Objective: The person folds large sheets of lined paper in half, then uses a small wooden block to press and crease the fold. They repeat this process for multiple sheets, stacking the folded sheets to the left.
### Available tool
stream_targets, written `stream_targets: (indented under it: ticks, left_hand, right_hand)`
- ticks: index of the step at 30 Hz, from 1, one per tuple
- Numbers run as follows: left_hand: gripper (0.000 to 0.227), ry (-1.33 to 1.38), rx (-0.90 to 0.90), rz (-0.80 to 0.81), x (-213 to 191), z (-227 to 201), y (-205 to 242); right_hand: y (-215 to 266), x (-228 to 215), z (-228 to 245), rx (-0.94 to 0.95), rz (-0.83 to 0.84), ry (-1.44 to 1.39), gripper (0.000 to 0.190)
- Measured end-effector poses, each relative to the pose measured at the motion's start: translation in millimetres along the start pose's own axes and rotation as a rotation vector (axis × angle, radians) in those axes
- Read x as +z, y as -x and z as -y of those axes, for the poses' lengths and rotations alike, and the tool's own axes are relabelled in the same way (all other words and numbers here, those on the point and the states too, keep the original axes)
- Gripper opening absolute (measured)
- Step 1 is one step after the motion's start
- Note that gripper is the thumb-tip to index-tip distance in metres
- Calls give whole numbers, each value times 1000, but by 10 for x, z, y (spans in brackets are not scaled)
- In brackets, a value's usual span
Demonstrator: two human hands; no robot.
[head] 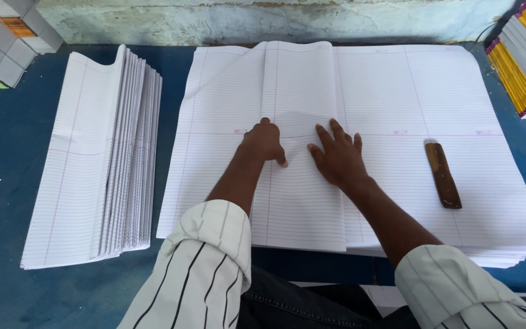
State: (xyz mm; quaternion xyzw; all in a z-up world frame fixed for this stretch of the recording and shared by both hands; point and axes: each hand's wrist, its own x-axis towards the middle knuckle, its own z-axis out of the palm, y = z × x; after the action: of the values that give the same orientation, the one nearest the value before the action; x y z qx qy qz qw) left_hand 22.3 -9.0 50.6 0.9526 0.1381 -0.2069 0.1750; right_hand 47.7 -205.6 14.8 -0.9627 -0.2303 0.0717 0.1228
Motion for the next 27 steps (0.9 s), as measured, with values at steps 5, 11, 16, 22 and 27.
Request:
stream_targets:
  ticks: [5,11,16,22,27]
  left_hand:
    - [73,-62,21,-12,74,17,-114]
    - [82,-79,4,-1,133,18,-201]
    - [101,-122,-14,5,142,-55,-182]
    - [111,-109,-6,23,125,-88,-144]
    - [107,-144,-18,41,125,-112,-162]
  right_hand:
    - [-16,-95,-227,-8,-41,-46,55]
    - [-54,-188,-826,44,-72,-48,49]
    - [-23,-415,-1284,246,-23,7,48]
    - [66,-764,-1580,530,29,25,56]
    - [171,-858,-1668,796,201,56,56]
